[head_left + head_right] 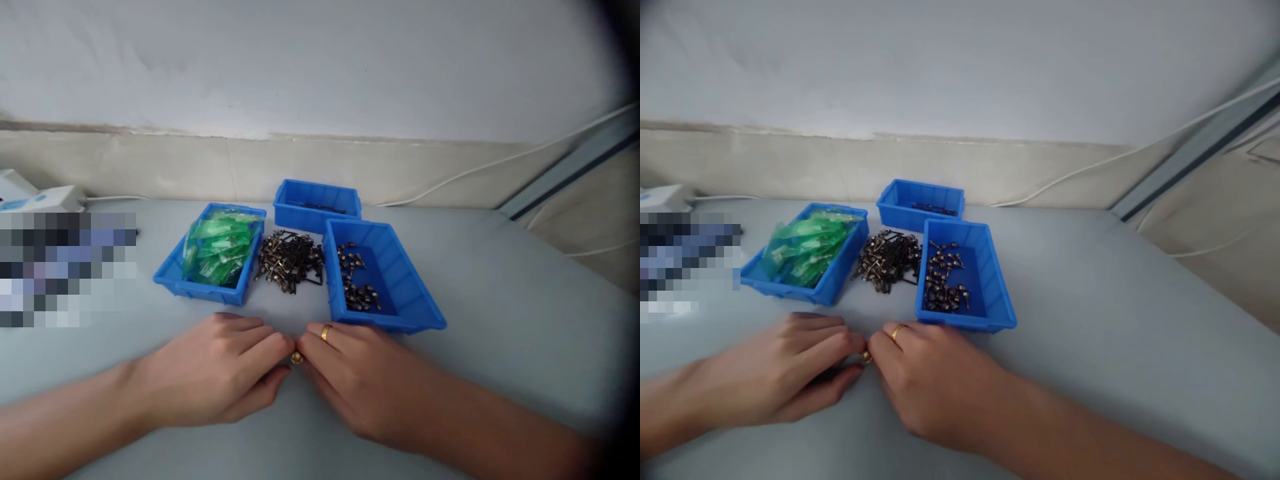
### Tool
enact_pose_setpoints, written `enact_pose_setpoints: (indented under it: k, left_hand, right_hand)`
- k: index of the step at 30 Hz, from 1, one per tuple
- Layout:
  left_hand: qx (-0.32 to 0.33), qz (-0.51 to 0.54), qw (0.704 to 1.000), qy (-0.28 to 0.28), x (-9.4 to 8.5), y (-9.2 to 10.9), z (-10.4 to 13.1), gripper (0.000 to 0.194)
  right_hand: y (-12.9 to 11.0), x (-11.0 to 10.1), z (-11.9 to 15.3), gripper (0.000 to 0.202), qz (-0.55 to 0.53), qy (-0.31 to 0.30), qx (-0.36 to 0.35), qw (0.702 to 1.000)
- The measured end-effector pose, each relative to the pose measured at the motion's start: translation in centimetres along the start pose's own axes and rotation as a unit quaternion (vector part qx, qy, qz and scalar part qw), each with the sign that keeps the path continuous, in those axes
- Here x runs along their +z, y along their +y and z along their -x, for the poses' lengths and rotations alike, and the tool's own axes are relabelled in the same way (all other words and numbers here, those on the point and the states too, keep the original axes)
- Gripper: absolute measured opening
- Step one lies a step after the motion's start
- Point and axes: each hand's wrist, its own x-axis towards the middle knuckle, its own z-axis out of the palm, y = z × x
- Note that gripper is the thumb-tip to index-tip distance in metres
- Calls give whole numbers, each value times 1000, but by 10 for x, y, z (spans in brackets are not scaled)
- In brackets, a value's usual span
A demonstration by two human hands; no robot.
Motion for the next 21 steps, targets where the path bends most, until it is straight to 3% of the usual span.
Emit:
enact_pose_setpoints:
  k: [21]
  left_hand:
    - [-3, -18, 1000, -17, 2, 0, 0, 29]
  right_hand:
    - [-1, 0, -1, 8, -1, 38, 20, 999]
